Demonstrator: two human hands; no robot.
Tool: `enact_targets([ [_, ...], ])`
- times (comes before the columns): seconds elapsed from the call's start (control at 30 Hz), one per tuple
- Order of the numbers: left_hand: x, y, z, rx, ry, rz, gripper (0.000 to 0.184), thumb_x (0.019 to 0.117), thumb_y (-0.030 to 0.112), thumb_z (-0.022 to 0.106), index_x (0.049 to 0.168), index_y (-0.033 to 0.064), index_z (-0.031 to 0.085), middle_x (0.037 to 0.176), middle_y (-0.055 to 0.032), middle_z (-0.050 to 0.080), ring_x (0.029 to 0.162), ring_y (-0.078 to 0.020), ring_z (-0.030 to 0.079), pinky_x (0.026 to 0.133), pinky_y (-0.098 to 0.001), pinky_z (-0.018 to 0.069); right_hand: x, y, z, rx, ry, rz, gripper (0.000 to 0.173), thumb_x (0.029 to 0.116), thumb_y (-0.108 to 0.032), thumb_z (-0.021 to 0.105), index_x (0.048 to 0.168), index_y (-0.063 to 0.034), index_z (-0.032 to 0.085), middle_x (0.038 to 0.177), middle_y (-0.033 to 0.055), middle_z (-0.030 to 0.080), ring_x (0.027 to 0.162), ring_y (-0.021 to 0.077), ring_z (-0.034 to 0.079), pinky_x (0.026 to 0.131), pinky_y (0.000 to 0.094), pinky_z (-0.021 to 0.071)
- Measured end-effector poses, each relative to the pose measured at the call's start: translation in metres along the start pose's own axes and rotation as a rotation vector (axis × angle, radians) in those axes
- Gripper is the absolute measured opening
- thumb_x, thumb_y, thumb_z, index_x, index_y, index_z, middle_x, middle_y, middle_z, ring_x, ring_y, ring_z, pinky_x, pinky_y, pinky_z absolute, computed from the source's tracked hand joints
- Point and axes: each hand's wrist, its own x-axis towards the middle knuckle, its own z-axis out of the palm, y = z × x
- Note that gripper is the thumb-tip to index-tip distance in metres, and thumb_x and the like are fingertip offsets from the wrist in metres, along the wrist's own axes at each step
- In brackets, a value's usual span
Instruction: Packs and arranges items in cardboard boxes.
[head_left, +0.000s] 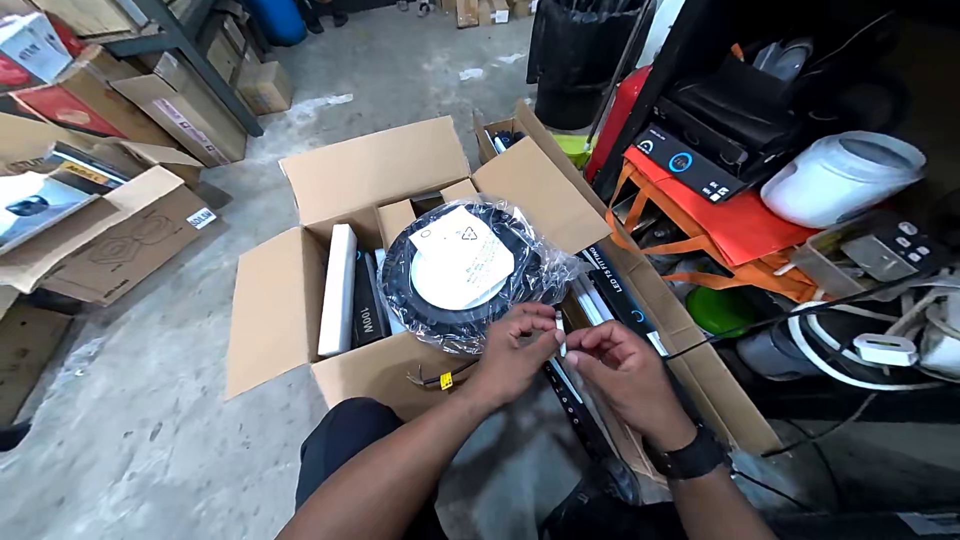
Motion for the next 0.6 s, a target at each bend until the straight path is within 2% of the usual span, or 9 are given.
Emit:
enact_targets([
  [0.1, 0.000, 0.001, 0.003, -0.007, -0.019, 0.015, 0.016, 0.0935, 0.015, 0.072, 0.096, -0.0004, 0.076, 0.122, -0.0143, 0.067, 0.113, -0.0161, 0.064, 0.095, -0.0308, 0.0551, -0.001, 0.000, 0.008, 0.025, 0.056, -0.010, 0.016, 0.0837, -0.001, 0.076, 0.094, -0.0035, 0.064, 0.093, 0.0062, 0.074, 0.080, 0.0139, 0.071, 0.073, 0.0288, 0.0606],
  [0.27, -0.003, -0.002, 0.005, -0.018, -0.029, 0.017, 0.015, 0.0930, 0.014, 0.072, 0.093, -0.0002, 0.076, 0.122, -0.0140, 0.067, 0.113, -0.0155, 0.064, 0.096, -0.0306, 0.0541, -0.002, 0.003, 0.014, 0.024, 0.085, -0.018, 0.021, 0.0804, 0.003, 0.077, 0.093, -0.0040, 0.062, 0.091, 0.0051, 0.072, 0.078, 0.0122, 0.069, 0.071, 0.0272, 0.0599],
  [0.37, -0.002, 0.001, 0.002, -0.010, -0.001, 0.023, 0.017, 0.0910, 0.017, 0.074, 0.095, 0.0000, 0.076, 0.126, -0.0153, 0.066, 0.115, -0.0161, 0.063, 0.097, -0.0311, 0.0532, -0.003, 0.006, 0.012, 0.001, 0.067, -0.032, 0.021, 0.0794, 0.002, 0.078, 0.088, -0.0066, 0.060, 0.091, 0.0044, 0.073, 0.078, 0.0115, 0.070, 0.070, 0.0266, 0.0597],
  [0.43, 0.002, 0.004, -0.006, -0.018, 0.064, 0.036, 0.023, 0.0918, 0.021, 0.071, 0.098, -0.0009, 0.073, 0.128, -0.0163, 0.065, 0.115, -0.0178, 0.063, 0.095, -0.0331, 0.0540, -0.006, 0.015, 0.005, -0.162, -0.061, 0.022, 0.018, 0.0812, -0.009, 0.078, 0.082, -0.0106, 0.061, 0.088, 0.0002, 0.071, 0.077, 0.0087, 0.067, 0.068, 0.0264, 0.0562],
  [0.47, 0.005, 0.006, -0.012, -0.029, 0.105, 0.040, 0.024, 0.0929, 0.022, 0.069, 0.099, -0.0011, 0.072, 0.128, -0.0163, 0.064, 0.114, -0.0191, 0.063, 0.093, -0.0345, 0.0550, -0.010, 0.021, 0.003, -0.300, -0.158, 0.084, 0.017, 0.0825, -0.015, 0.078, 0.081, -0.0118, 0.061, 0.086, -0.0007, 0.070, 0.076, 0.0092, 0.066, 0.067, 0.0293, 0.0550],
  [0.5, 0.007, 0.008, -0.019, -0.042, 0.146, 0.040, 0.023, 0.0939, 0.022, 0.066, 0.098, -0.0003, 0.071, 0.128, -0.0160, 0.064, 0.114, -0.0202, 0.064, 0.091, -0.0354, 0.0559, -0.014, 0.027, 0.006, -0.443, -0.275, 0.159, 0.015, 0.0839, -0.018, 0.075, 0.081, -0.0100, 0.063, 0.084, 0.0021, 0.068, 0.076, 0.0142, 0.064, 0.067, 0.0367, 0.0538],
  [0.53, 0.009, 0.011, -0.024, -0.054, 0.183, 0.036, 0.021, 0.0941, 0.021, 0.065, 0.096, 0.0007, 0.070, 0.128, -0.0149, 0.065, 0.112, -0.0200, 0.064, 0.089, -0.0352, 0.0563, -0.019, 0.033, 0.013, -0.584, -0.420, 0.231, 0.015, 0.0855, -0.018, 0.073, 0.083, -0.0057, 0.064, 0.083, 0.0086, 0.067, 0.076, 0.0232, 0.064, 0.068, 0.0469, 0.0527],
  [0.57, 0.011, 0.013, -0.027, -0.071, 0.204, 0.030, 0.019, 0.0945, 0.019, 0.064, 0.096, 0.0013, 0.069, 0.127, -0.0141, 0.065, 0.111, -0.0197, 0.065, 0.089, -0.0348, 0.0564, -0.026, 0.041, 0.025, -0.719, -0.593, 0.287, 0.015, 0.0871, -0.017, 0.070, 0.087, -0.0021, 0.067, 0.085, 0.0153, 0.067, 0.081, 0.0329, 0.066, 0.071, 0.0572, 0.0522],
  [0.6, 0.010, 0.014, -0.027, -0.088, 0.209, 0.019, 0.018, 0.0951, 0.018, 0.063, 0.096, 0.0009, 0.069, 0.125, -0.0136, 0.066, 0.109, -0.0190, 0.065, 0.088, -0.0343, 0.0567, -0.037, 0.053, 0.039, -0.825, -0.774, 0.310, 0.016, 0.0881, -0.015, 0.068, 0.093, -0.0006, 0.070, 0.092, 0.0196, 0.069, 0.089, 0.0392, 0.067, 0.077, 0.0635, 0.0519],
])
